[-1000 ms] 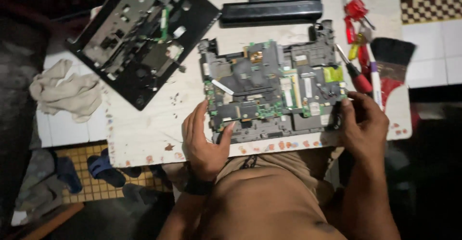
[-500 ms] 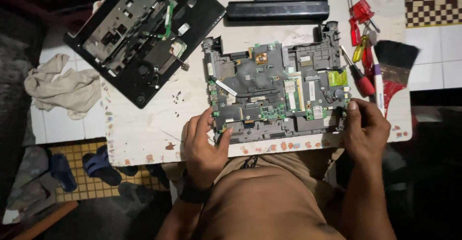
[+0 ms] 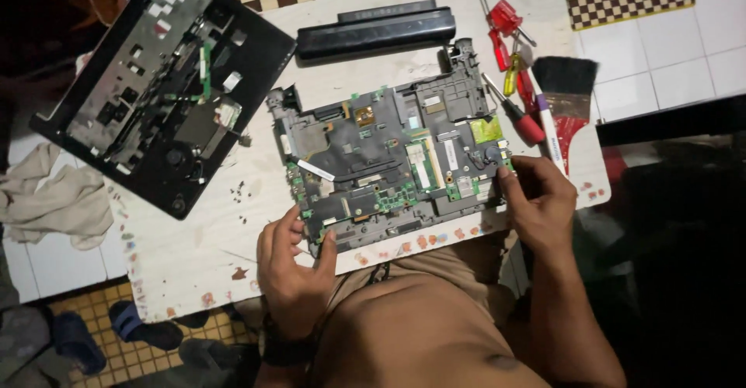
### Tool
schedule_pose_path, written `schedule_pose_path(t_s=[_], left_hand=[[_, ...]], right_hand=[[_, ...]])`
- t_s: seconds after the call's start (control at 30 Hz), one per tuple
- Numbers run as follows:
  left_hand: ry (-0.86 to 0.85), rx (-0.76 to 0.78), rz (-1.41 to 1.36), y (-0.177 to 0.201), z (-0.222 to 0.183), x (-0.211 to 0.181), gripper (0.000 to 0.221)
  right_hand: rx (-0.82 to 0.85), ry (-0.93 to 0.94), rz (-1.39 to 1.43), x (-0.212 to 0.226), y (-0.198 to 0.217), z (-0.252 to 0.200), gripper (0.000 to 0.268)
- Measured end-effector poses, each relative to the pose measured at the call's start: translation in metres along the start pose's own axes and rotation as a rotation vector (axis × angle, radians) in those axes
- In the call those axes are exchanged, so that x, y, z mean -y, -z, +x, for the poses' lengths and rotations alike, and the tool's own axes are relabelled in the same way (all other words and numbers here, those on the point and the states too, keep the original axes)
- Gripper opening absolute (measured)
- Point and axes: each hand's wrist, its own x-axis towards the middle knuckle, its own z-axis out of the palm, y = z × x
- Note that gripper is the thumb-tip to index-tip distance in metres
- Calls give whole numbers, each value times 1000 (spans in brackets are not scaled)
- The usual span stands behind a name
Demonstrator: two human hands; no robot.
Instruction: Aligning and installing a motherboard into a laptop chassis during a repair process.
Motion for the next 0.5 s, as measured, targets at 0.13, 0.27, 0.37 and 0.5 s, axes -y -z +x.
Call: schedule_pose_path(t_s=[0.13, 0.27, 0.37, 0.5], left_hand=[[28, -16, 19, -6, -3, 1, 48], [90, -15, -63, -6, -1, -3, 48], [99, -29, -85, -8, 0, -1, 48], [81, -37, -77, -9, 2, -1, 50]], right_hand=[[20, 9, 0, 7, 1, 2, 23], [-2, 62, 29, 7, -1, 3, 23], [-15, 77, 53, 7, -3, 5, 25], [-26, 53, 99, 2, -7, 7, 28]])
